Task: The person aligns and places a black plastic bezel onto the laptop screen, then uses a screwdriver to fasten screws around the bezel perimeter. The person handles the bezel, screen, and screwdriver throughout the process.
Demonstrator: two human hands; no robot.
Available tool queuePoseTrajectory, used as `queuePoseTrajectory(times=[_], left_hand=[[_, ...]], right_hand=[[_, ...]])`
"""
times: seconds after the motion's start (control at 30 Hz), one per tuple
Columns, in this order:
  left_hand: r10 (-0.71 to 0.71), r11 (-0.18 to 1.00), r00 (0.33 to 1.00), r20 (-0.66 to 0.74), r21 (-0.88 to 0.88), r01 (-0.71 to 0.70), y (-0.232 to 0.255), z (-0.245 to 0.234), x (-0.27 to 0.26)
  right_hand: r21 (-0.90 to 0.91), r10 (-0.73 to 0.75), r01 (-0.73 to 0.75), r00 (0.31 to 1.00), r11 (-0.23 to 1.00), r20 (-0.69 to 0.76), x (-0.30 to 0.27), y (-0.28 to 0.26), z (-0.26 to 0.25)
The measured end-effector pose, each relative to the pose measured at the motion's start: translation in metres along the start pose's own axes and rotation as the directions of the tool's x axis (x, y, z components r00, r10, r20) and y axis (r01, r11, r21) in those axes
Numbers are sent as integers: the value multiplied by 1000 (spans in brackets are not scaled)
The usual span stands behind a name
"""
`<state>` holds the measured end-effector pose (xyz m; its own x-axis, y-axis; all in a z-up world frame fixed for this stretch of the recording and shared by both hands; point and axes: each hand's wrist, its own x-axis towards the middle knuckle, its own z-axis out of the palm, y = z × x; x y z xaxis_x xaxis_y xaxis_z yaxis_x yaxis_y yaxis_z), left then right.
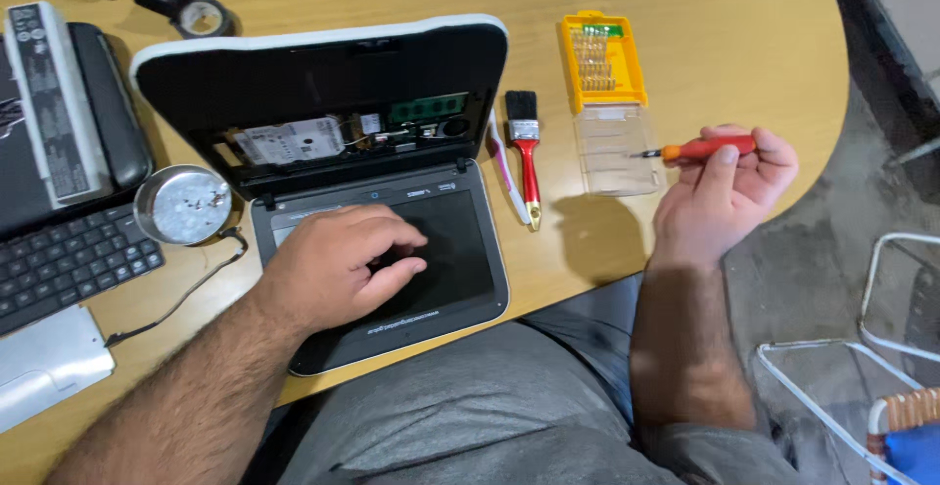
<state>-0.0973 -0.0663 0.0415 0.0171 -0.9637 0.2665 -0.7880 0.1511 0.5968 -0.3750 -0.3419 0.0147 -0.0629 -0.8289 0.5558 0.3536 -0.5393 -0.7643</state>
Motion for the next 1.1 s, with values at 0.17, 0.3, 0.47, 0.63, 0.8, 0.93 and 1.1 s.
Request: queuePoseTrajectory(times=[0.17, 0.3, 0.47, 0.63, 0.8, 0.93, 1.1], left_hand=[[-9, 980, 992, -122, -201, -16, 5, -5, 1], [-90, 929, 978, -187, -371, 15, 2, -4, -2], [-94, 919, 973, -209, -395, 4, -3, -4, -4], [-106, 924, 973, -203, -382, 21, -3, -7, -2], [-193, 912, 970, -150, -391, 121, -6, -5, -1], [-210, 906, 966, -147, -402, 136, -6, -3, 1], [-217, 900, 968, -130, -411, 146, -4, -2, 1]], right_hand=[[224, -90, 33, 964, 974, 249, -33, -11, 52], [399, -121, -63, 899, 915, 421, -64, -33, 104], [404, -260, 29, 806, 914, 531, -76, -36, 138], [427, -207, -52, 818, 903, 536, -84, -12, 141], [402, -185, -76, 800, 913, 571, -83, 2, 141], [396, -180, -83, 793, 914, 581, -84, 1, 138], [366, -170, -79, 782, 927, 599, -89, 0, 136]])
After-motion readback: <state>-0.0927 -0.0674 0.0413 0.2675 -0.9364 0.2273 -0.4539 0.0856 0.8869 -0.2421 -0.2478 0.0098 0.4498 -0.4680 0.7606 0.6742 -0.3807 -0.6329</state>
